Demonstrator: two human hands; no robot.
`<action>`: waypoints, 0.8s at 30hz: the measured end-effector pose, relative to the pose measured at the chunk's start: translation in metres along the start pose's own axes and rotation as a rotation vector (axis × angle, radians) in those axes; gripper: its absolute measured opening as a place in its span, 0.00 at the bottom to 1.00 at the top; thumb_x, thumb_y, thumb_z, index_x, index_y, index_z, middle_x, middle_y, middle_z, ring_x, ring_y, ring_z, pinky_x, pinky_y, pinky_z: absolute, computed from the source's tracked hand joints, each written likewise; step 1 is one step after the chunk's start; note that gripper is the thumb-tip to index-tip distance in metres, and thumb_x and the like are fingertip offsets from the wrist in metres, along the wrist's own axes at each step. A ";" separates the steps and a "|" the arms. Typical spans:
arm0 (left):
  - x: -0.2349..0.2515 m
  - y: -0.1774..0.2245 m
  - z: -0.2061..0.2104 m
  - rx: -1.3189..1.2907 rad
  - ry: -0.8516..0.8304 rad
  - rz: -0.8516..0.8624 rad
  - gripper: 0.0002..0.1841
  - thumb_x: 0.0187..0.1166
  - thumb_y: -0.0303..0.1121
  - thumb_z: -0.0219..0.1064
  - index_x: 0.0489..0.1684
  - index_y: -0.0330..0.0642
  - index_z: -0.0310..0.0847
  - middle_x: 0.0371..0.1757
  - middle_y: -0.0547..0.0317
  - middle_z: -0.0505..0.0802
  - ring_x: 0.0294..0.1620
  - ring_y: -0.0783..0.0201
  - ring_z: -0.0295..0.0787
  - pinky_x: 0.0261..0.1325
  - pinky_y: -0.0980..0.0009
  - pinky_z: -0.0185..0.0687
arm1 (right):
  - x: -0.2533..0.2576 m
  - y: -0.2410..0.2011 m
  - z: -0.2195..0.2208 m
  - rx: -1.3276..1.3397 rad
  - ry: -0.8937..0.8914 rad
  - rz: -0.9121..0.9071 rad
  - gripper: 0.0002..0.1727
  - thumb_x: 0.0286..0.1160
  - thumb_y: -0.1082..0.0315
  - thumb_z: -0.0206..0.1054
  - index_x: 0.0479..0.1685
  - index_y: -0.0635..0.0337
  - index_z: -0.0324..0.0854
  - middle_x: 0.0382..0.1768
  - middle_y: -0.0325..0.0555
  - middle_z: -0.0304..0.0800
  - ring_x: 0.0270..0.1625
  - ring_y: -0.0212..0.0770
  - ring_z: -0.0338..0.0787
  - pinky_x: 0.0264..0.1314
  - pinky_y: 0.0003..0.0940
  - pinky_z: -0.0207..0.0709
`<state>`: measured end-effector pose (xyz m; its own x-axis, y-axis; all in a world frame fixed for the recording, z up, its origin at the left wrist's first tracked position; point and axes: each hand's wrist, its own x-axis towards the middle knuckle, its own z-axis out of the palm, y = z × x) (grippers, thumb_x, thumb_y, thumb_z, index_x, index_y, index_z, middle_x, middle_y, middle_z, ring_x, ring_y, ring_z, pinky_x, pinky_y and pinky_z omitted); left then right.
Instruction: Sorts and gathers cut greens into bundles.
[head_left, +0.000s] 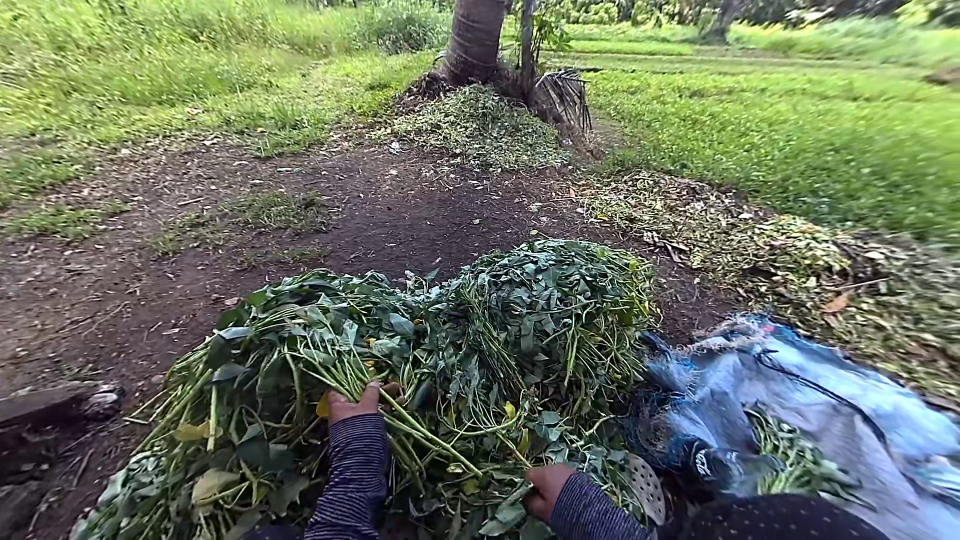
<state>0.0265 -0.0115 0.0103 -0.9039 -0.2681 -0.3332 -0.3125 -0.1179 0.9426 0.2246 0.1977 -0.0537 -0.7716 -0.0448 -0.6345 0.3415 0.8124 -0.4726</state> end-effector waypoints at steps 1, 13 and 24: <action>0.000 -0.001 -0.003 -0.003 -0.015 -0.010 0.30 0.85 0.20 0.62 0.85 0.37 0.52 0.50 0.36 0.89 0.29 0.52 0.96 0.26 0.60 0.93 | -0.007 0.006 -0.006 -0.026 -0.072 0.003 0.28 0.81 0.49 0.67 0.61 0.68 0.85 0.56 0.68 0.91 0.64 0.67 0.89 0.70 0.72 0.74; -0.020 0.005 -0.004 -0.095 -0.166 -0.122 0.25 0.84 0.16 0.60 0.78 0.33 0.55 0.45 0.35 0.89 0.32 0.48 0.96 0.26 0.58 0.93 | 0.005 -0.078 -0.015 0.649 0.125 -0.271 0.20 0.94 0.59 0.53 0.58 0.69 0.82 0.34 0.51 0.85 0.29 0.39 0.82 0.39 0.38 0.80; -0.018 -0.012 0.008 -0.106 -0.133 -0.183 0.26 0.85 0.17 0.59 0.79 0.34 0.54 0.45 0.34 0.88 0.31 0.47 0.96 0.26 0.56 0.93 | -0.029 -0.107 0.004 1.451 0.049 -0.108 0.15 0.96 0.65 0.41 0.50 0.63 0.72 0.17 0.36 0.74 0.13 0.31 0.76 0.20 0.28 0.80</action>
<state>0.0440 0.0025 0.0047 -0.8677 -0.1055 -0.4858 -0.4488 -0.2542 0.8567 0.2122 0.1104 0.0126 -0.8351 -0.0231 -0.5497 0.4902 -0.4848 -0.7243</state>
